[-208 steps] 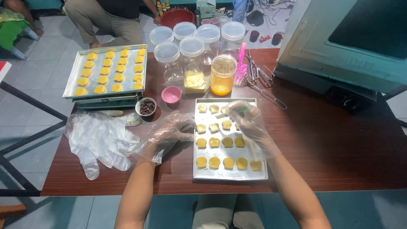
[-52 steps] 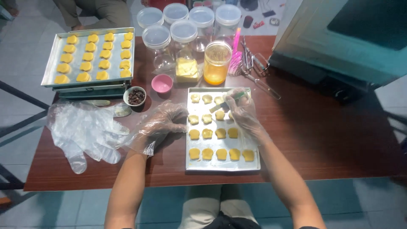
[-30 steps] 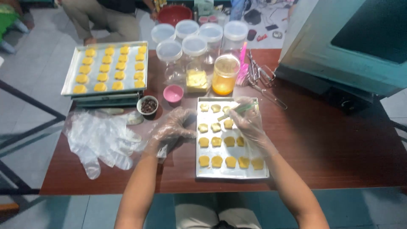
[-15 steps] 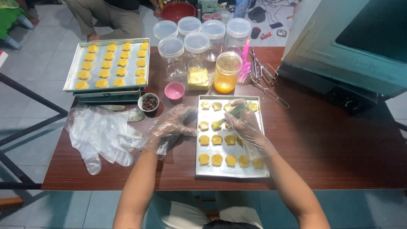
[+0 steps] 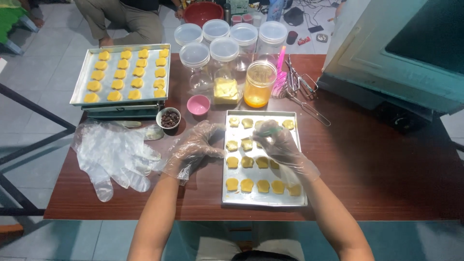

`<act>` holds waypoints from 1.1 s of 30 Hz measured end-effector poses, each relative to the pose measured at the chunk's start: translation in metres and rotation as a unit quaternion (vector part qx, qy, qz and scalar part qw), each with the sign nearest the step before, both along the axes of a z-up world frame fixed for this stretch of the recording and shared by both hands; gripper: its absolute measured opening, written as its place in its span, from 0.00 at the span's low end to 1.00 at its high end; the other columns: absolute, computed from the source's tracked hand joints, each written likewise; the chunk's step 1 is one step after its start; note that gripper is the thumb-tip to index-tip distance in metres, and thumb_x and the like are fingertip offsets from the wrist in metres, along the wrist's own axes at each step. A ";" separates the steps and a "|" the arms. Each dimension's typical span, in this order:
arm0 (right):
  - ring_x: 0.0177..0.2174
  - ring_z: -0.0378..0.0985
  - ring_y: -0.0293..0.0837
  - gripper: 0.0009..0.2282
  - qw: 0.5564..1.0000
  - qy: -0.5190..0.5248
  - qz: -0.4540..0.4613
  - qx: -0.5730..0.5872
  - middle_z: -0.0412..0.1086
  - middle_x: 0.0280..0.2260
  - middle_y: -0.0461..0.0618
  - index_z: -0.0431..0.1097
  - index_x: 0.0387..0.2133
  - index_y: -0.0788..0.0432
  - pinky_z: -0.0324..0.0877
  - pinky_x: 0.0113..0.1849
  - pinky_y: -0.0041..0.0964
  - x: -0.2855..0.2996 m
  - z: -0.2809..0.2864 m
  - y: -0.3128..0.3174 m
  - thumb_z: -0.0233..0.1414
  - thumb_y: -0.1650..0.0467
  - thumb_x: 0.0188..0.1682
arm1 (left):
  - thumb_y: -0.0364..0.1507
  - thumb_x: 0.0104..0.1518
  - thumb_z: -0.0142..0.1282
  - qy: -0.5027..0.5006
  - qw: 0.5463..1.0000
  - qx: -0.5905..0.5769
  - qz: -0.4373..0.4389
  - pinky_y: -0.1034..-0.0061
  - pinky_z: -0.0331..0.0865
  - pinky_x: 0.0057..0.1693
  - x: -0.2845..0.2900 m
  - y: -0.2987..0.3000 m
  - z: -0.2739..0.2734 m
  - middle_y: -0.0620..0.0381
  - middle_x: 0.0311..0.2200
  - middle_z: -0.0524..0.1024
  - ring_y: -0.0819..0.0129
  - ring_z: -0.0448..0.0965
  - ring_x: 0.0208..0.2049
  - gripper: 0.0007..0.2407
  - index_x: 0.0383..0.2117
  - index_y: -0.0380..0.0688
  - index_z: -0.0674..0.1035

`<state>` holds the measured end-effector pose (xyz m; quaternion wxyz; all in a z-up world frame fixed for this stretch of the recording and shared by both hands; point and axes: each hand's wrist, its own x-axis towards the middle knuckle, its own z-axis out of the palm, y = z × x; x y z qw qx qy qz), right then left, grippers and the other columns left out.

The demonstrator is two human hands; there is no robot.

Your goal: Brushing egg wash onto small round pastries on a baking tray using a small brush.

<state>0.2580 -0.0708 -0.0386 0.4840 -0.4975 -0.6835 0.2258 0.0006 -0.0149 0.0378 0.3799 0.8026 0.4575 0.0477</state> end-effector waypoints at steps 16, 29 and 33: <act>0.29 0.82 0.47 0.04 0.986 -0.141 0.072 0.047 0.77 0.26 0.48 0.73 0.27 0.55 0.79 0.33 0.39 0.010 0.005 0.001 0.61 0.74 0.47 | 0.49 0.32 0.75 0.040 0.999 0.000 -0.035 0.48 0.58 0.68 0.000 0.028 -0.018 0.60 0.58 0.71 0.59 0.54 0.70 0.38 0.58 0.77 0.72; 0.38 0.78 0.36 0.07 0.987 0.151 -0.028 0.055 0.77 0.37 0.53 0.72 0.41 0.59 0.77 0.42 0.34 0.076 0.112 0.046 0.60 0.75 0.52 | 0.49 0.31 0.74 -0.025 0.998 0.030 -0.038 0.55 0.66 0.64 -0.004 0.017 0.008 0.49 0.51 0.75 0.51 0.67 0.63 0.38 0.57 0.68 0.74; 0.42 0.80 0.38 0.04 0.990 0.124 -0.062 0.031 0.74 0.41 0.46 0.70 0.36 0.54 0.80 0.49 0.27 0.032 0.169 0.053 0.59 0.72 0.53 | 0.46 0.36 0.70 -0.049 0.997 0.030 -0.054 0.70 0.64 0.57 -0.009 0.025 -0.009 0.64 0.43 0.74 0.69 0.70 0.53 0.33 0.56 0.72 0.75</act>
